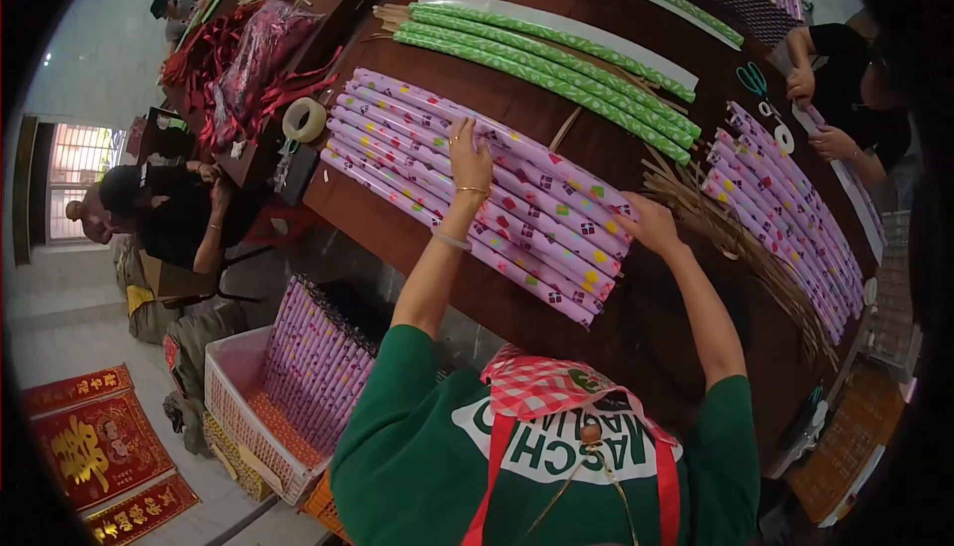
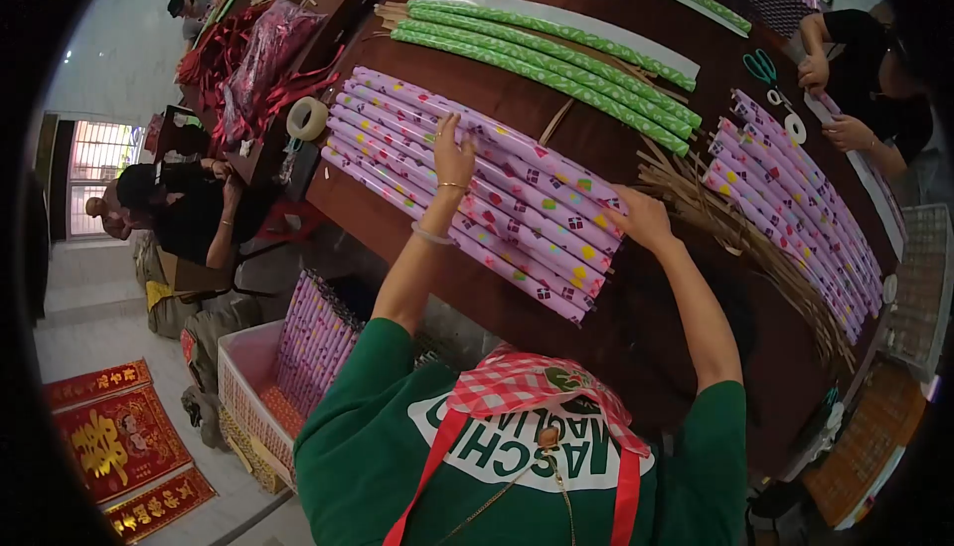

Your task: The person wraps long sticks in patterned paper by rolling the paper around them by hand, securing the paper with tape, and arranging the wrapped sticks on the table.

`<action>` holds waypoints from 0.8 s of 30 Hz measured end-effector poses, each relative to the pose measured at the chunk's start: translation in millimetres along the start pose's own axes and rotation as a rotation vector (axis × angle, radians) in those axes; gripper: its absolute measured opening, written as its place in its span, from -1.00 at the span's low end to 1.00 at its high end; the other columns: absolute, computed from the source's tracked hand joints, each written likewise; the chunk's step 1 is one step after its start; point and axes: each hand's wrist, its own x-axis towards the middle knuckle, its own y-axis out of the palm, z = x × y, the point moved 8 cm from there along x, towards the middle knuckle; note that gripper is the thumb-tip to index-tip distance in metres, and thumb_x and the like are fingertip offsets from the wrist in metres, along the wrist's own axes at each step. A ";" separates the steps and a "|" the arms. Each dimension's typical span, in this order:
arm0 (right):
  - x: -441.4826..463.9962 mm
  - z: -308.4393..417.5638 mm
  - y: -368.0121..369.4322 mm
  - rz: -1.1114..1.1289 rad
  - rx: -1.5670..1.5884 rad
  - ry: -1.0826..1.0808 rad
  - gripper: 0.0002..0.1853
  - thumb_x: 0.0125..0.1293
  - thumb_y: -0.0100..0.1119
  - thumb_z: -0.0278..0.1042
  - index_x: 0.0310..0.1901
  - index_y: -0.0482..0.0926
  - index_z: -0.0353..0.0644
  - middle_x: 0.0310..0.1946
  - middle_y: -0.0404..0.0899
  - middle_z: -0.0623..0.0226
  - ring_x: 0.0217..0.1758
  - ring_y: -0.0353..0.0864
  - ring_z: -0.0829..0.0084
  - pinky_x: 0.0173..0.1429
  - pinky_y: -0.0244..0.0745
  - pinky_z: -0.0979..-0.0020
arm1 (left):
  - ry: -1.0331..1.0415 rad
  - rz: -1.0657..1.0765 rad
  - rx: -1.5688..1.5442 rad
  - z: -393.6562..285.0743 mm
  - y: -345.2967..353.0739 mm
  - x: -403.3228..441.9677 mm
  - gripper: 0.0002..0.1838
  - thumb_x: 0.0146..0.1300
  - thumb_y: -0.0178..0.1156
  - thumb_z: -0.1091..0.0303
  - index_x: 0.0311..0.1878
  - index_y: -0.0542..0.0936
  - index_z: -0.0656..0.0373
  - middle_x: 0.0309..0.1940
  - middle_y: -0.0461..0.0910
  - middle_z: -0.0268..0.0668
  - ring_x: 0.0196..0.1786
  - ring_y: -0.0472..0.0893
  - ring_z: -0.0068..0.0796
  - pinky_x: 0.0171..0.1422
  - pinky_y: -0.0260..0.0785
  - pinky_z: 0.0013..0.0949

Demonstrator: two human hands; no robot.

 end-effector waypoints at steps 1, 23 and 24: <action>3.3 -0.5 1.4 0.008 0.018 0.015 -0.55 0.11 0.19 -0.04 0.00 0.50 -0.07 -0.12 0.57 0.23 -0.13 0.57 0.17 -0.11 0.49 0.27 | 0.117 0.035 0.049 -6.8 1.2 7.2 -0.56 0.11 0.13 0.41 0.11 0.40 0.26 0.14 0.37 -0.06 0.26 0.27 -0.03 0.34 0.09 -0.11; -137.2 -282.2 -113.1 -0.815 0.948 0.868 -0.65 0.33 0.01 -0.13 -0.11 0.48 -0.29 -0.31 0.58 0.26 -0.30 0.58 0.47 -0.27 0.49 0.53 | 0.307 0.572 0.275 1.6 58.1 22.2 -0.64 0.30 -0.03 0.12 0.03 0.54 0.07 0.07 0.49 -0.26 0.22 0.36 -0.17 0.32 0.08 -0.06; -146.3 -314.4 -109.1 -0.858 1.090 0.976 -0.65 0.33 0.02 -0.12 -0.12 0.48 -0.29 -0.31 0.57 0.24 -0.30 0.58 0.45 -0.26 0.50 0.53 | 0.322 0.584 0.275 1.8 58.1 23.0 -0.64 0.30 -0.03 0.13 0.03 0.54 0.11 0.07 0.49 -0.23 0.21 0.37 -0.17 0.31 0.09 -0.11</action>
